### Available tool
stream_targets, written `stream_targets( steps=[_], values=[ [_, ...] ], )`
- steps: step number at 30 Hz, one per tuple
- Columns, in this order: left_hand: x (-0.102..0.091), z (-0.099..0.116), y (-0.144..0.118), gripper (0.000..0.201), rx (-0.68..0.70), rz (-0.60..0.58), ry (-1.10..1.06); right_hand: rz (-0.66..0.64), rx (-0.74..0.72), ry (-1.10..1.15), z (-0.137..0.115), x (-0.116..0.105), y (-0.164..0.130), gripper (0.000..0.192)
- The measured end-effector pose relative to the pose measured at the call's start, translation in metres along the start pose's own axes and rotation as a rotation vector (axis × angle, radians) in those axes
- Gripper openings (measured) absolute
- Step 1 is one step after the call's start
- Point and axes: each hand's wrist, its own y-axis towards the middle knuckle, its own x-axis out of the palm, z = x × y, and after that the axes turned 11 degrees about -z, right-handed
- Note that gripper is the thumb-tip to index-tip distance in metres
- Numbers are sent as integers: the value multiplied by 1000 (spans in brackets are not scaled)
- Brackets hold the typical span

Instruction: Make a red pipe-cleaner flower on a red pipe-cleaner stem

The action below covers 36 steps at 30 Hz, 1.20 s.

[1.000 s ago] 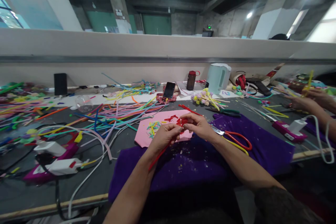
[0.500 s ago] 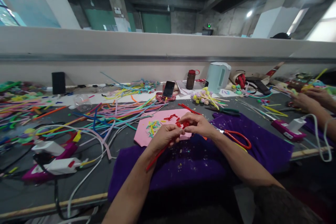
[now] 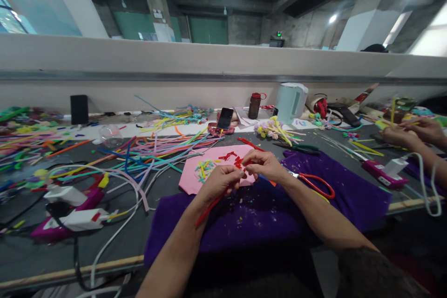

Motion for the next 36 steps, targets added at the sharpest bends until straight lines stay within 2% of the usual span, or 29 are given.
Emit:
stream_targets(
  steps=[7,11,13,17,22,28,32,36],
  values=[
    [1,3,-1,30,-6,-4,-17,9,36,3,-2,1,-1,21],
    [1,2,0,31,19,5,-37,11,21,70,0,-1,0,41],
    [1,1,1,32,47,31,-96,79,-4,100,2,-2,2,43],
    [1,1,4,33,96,113,-302,225,46,86,3,-2,3,26],
    [5,0,6,35,153,203,-455,121,179,62,-4,17,2,23],
    [13,-4,10,29,247,179,-570,42,213,314,-7,37,3,20],
    [12,-3,7,32,241,110,-531,62,248,384,-10,32,2,22],
    [5,3,1,38,185,100,-476,123,217,240,-13,20,0,22]
  ],
)
